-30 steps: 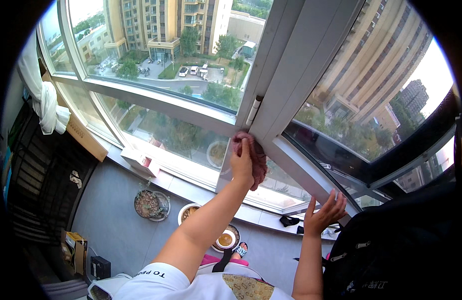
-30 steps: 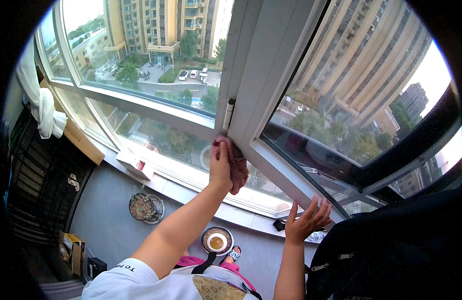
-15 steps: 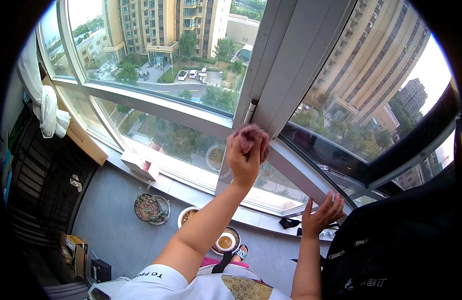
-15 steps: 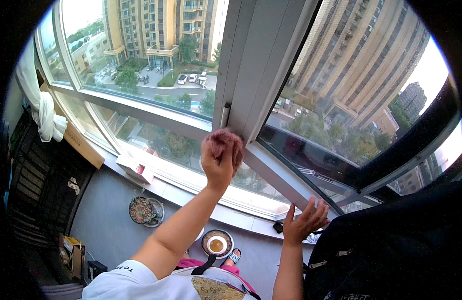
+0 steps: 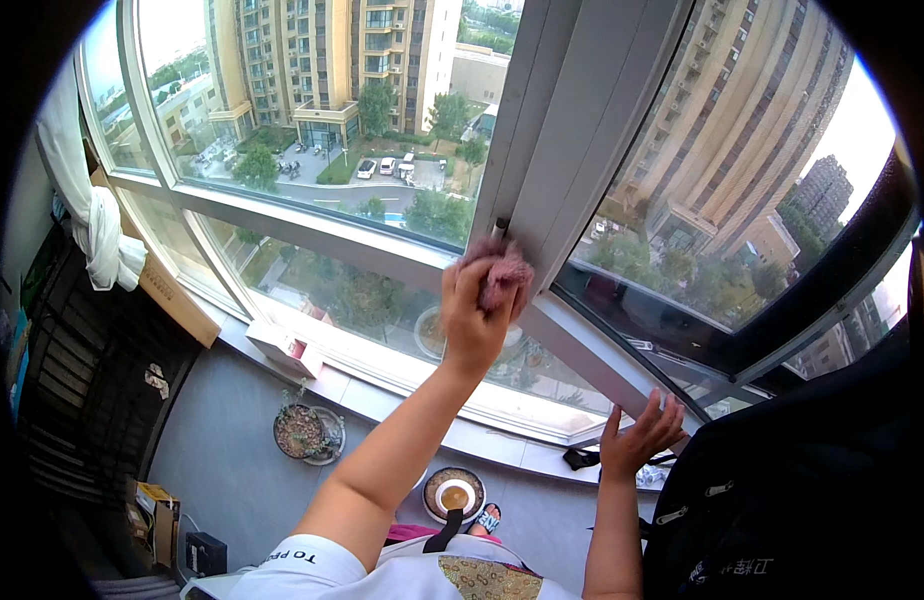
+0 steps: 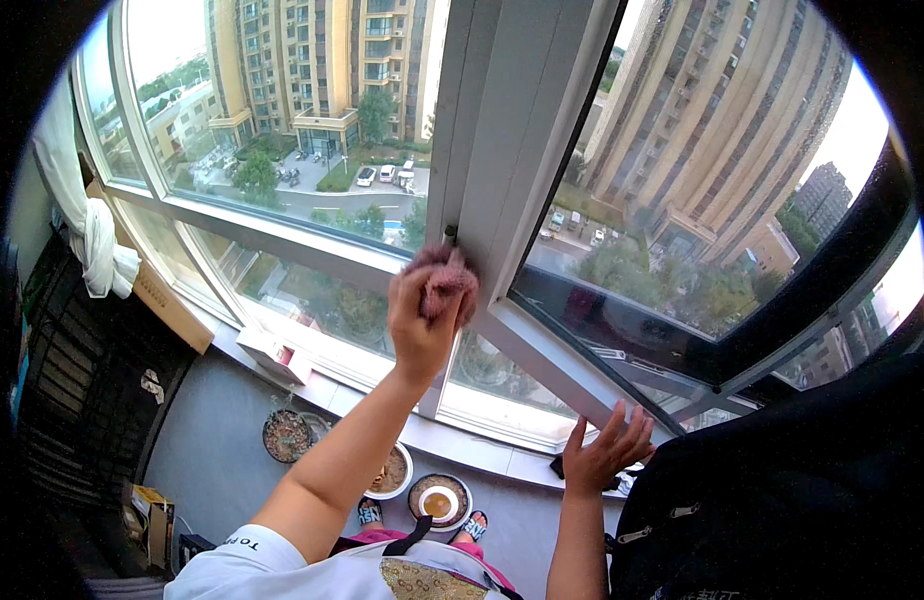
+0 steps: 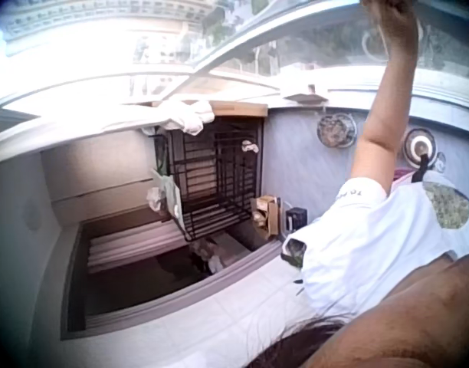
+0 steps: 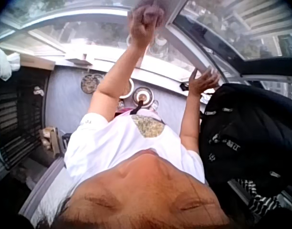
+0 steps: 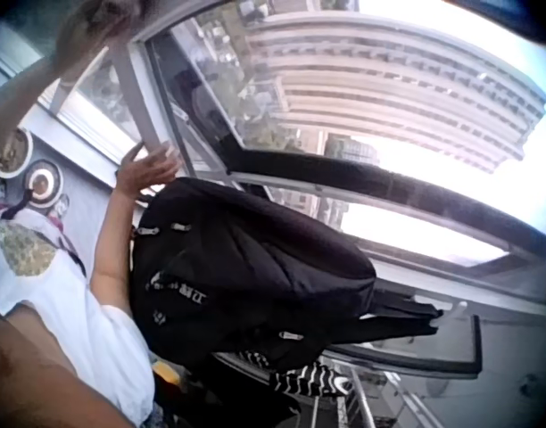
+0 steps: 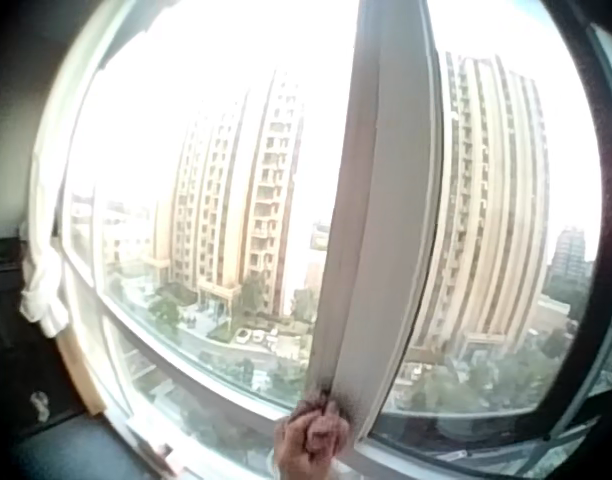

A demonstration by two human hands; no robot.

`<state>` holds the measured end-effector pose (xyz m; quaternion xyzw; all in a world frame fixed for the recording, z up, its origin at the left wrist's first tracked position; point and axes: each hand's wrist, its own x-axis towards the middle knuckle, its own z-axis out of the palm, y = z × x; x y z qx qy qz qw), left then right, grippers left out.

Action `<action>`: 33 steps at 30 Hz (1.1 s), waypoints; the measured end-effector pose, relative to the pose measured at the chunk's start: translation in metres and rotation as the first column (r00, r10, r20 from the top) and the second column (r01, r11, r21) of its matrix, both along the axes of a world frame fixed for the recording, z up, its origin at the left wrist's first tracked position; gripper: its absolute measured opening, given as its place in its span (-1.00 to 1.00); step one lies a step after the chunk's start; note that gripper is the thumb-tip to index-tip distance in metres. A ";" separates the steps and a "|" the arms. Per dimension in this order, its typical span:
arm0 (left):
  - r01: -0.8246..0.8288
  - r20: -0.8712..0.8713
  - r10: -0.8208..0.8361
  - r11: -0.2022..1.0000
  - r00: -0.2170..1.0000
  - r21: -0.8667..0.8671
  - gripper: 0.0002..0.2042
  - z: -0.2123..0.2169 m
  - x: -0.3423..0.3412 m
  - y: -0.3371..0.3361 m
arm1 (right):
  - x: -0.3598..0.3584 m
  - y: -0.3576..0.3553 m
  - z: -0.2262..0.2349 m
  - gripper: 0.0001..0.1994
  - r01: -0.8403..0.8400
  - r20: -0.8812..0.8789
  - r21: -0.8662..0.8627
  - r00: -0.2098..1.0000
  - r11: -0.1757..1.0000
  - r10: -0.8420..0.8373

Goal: The person wipes a glass window pane and its frame using a cloth. They move the cloth across the glass and the white metallic frame, occasionally moving a black bag aside to access all areas of the window structure.

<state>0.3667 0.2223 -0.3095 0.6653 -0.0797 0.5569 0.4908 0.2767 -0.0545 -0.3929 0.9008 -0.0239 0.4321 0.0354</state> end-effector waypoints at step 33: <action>0.035 0.015 -0.038 0.987 0.999 0.158 -0.55 0.021 0.021 -0.011 | -0.005 0.004 0.009 -0.28 -0.048 0.000 0.033 0.999 0.998 0.048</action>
